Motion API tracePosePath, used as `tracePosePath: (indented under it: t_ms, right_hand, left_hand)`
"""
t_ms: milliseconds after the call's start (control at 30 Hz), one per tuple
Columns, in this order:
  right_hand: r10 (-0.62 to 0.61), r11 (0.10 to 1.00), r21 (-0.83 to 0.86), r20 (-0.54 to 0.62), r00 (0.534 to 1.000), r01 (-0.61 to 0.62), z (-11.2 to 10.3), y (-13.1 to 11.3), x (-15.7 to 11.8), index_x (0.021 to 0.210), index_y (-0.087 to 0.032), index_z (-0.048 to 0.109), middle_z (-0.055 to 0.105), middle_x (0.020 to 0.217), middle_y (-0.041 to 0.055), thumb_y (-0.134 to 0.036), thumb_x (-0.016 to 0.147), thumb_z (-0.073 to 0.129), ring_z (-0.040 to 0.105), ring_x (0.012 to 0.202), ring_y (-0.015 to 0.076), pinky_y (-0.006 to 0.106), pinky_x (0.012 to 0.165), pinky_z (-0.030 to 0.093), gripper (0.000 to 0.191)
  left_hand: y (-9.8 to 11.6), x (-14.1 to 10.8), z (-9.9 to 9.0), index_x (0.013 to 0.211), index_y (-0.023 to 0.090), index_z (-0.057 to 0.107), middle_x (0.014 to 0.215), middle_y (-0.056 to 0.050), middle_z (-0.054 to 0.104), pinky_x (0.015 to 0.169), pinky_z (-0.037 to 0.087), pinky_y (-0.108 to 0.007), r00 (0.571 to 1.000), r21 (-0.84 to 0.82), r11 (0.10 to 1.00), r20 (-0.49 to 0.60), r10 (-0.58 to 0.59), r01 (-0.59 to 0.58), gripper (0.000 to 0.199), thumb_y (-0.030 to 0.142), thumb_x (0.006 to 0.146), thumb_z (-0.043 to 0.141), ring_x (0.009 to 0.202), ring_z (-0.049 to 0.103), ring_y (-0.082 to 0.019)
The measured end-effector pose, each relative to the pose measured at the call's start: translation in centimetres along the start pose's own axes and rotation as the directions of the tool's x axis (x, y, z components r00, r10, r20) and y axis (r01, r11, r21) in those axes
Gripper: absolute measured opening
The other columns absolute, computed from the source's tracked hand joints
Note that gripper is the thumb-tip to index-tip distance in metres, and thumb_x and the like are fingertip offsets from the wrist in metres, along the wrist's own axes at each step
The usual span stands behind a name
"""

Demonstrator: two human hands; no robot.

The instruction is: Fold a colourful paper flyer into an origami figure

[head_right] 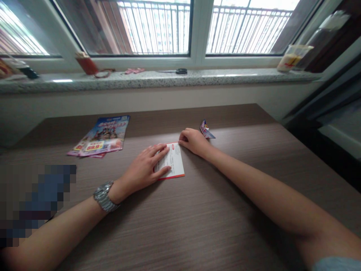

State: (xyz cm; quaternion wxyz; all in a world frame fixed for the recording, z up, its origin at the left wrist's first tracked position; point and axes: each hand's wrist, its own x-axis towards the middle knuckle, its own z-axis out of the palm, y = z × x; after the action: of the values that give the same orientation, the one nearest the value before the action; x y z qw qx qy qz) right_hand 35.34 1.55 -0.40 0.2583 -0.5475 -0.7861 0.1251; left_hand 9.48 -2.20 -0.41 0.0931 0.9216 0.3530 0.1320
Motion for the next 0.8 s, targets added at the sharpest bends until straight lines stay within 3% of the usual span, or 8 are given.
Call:
tracePosePath:
  t_ms: [233, 800]
  right_hand:
    - [-0.001, 1.0, -0.024, -0.02, 1.0, 0.001, 0.0, 0.4, 1.0, 0.079, -0.018, 0.066, 0.061, 0.081, 0.0026, -0.015, 0.087, 0.071, 0.057, 0.074, 0.0171, 0.029, 0.07, 0.042, 0.01]
    - [-0.038, 0.999, 0.014, 0.003, 0.999, 0.038, 0.0, 0.0, -0.6, 0.081, -0.017, 0.066, 0.059, 0.086, 0.0018, -0.014, 0.087, 0.074, 0.058, 0.074, 0.0144, 0.026, 0.069, 0.046, 0.01]
  left_hand:
    - [0.0, 0.0, 0.1, 0.155, 0.023, 0.041, 0.16, -0.01, 0.041, 0.125, 0.026, -0.051, 1.0, 0.0, 1.0, 0.01, 0.002, -0.002, 0.068, 0.058, 0.098, 0.052, 0.145, 0.041, -0.032]
    - [0.0, 0.1, 0.1, 0.155, 0.023, 0.04, 0.16, -0.01, 0.042, 0.126, 0.026, -0.05, 1.0, 0.004, 1.0, 0.005, 0.006, -0.006, 0.068, 0.057, 0.098, 0.053, 0.145, 0.041, -0.031]
